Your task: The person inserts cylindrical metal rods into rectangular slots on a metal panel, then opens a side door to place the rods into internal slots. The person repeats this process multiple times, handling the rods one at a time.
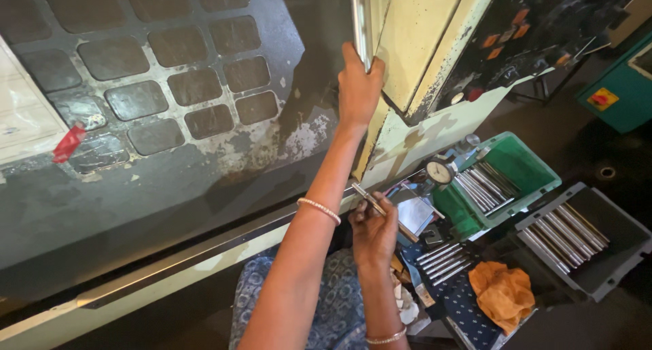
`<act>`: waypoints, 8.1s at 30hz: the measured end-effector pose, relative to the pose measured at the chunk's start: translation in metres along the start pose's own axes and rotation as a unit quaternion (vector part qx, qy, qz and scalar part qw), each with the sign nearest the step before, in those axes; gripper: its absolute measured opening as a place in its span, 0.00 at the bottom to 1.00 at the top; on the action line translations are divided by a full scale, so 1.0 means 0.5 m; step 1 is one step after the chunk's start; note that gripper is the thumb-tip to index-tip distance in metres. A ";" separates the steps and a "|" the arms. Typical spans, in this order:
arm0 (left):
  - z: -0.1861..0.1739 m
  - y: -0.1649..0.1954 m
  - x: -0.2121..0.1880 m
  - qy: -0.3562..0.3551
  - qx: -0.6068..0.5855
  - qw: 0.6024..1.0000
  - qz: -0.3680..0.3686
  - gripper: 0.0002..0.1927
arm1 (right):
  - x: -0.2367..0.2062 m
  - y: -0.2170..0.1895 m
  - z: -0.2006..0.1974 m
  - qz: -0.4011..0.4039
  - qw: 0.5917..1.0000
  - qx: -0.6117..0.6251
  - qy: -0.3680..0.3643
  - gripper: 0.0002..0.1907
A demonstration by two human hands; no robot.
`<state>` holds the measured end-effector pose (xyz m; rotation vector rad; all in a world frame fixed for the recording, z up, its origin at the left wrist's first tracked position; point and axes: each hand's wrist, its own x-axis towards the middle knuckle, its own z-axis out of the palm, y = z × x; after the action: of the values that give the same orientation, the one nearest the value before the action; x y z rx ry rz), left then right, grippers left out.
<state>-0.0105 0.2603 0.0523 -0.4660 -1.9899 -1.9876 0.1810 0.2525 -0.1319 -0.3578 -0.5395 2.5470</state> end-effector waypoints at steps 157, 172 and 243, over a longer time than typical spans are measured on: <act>-0.968 0.204 0.014 0.398 0.426 0.812 0.002 0.20 | 0.292 0.862 0.535 -0.028 0.927 -0.329 -0.178 0.09; -0.967 0.207 0.021 0.400 0.432 0.808 0.013 0.22 | 0.297 0.864 0.593 0.175 0.908 -0.345 -0.159 0.12; -0.101 0.037 -0.026 0.080 0.050 0.995 -0.018 0.25 | 0.196 -0.414 0.209 -0.552 0.488 -0.639 -0.219 0.10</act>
<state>0.0079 0.2095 0.0641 -0.2418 -1.9989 -1.8717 0.1504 0.4366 0.0373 0.2120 -1.9817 0.5274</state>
